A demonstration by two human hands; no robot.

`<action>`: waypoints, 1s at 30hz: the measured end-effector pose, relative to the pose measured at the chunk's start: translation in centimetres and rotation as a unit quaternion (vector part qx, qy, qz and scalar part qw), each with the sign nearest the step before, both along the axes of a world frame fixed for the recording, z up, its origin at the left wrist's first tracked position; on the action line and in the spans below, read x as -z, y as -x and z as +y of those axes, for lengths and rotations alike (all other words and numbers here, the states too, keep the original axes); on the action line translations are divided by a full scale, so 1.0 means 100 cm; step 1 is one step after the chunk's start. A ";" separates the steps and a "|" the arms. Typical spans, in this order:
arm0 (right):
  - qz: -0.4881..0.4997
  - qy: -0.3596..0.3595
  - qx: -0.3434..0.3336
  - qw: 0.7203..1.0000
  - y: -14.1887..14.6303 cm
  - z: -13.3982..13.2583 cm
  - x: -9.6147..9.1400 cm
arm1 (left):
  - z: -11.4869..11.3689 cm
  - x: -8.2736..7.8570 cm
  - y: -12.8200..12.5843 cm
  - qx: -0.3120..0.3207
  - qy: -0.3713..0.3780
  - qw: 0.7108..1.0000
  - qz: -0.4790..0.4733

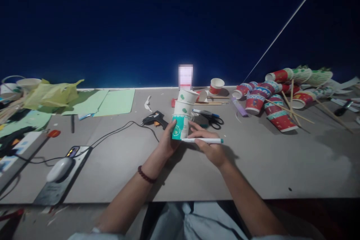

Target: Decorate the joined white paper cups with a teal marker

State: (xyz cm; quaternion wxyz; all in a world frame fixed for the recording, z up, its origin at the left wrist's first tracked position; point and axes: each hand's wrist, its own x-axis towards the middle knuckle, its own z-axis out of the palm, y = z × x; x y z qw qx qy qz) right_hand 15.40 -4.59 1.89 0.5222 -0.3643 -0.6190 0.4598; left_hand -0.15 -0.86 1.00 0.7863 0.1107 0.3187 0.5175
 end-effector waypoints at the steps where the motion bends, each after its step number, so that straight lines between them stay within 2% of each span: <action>1: 0.000 0.000 -0.003 1.000 0.000 0.000 0.000 | 0.000 0.000 0.000 0.000 0.002 1.000 0.001; 9: 0.008 0.007 0.024 1.000 0.000 0.000 0.001 | -0.002 -0.003 0.000 0.007 0.002 1.000 0.009; 17: 0.003 0.009 -0.007 1.000 0.000 -0.001 -0.001 | -0.001 -0.003 0.000 0.015 0.003 1.000 -0.002; 26: -0.027 -0.010 0.049 0.998 -0.001 -0.001 0.001 | -0.002 -0.005 0.000 -0.010 -0.005 1.000 -0.003; 30: -0.011 -0.005 0.023 1.000 -0.001 0.000 0.001 | -0.002 -0.006 0.000 0.004 0.005 1.000 -0.003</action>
